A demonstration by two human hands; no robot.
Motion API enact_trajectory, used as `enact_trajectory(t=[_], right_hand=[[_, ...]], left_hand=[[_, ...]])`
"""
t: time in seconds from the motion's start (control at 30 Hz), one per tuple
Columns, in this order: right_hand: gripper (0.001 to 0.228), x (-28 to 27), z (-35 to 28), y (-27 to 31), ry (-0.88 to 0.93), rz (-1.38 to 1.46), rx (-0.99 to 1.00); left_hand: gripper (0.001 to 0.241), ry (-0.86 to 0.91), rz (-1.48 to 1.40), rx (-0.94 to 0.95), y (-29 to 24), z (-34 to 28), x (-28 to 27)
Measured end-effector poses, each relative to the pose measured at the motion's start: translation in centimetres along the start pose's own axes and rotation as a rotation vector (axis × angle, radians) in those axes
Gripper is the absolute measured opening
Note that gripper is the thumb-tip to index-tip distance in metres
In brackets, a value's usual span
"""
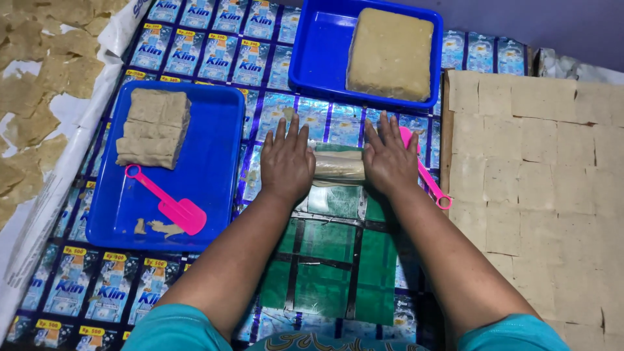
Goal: Flattening and cutting dough into squares using a rolling pin and spatulas.
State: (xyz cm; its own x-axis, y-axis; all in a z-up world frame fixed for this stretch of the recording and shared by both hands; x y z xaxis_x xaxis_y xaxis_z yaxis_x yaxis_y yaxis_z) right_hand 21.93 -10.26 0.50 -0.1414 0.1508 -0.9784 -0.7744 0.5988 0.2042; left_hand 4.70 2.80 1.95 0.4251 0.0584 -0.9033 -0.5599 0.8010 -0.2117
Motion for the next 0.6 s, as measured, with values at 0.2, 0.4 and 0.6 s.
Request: enact_trajectory(t=[0.2, 0.4, 0.6], right_hand=[[0.060, -1.3, 2.7, 0.2, -0.041, 0.016, 0.066], [0.061, -1.7, 1.8, 0.5, -0.117, 0.019, 0.096], [0.061, 0.4, -1.4, 0.3, -0.109, -0.074, 0.077]], left_hand=[[0.057, 0.101, 0.016, -0.013, 0.6, 3.2, 1.6], [0.057, 0.128, -0.010, 0.034, 0.6, 3.9, 1.7], [0.051, 0.068, -0.081, 0.089, 0.2, 1.4, -0.5]])
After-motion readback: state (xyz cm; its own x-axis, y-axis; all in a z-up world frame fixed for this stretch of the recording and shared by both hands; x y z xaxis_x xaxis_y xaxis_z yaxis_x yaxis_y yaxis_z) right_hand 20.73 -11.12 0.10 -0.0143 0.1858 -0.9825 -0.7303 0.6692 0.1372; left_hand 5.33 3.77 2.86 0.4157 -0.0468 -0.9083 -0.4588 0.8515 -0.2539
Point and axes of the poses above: each hand's wrist, its own z-axis towards the middle knuckle, its own x-axis out of the palm, y = z × x, the point moved 7 cm from there along z, towards the middle knuckle, and after that the axes turned 10 degrees about -y, right-handed, at the moved point
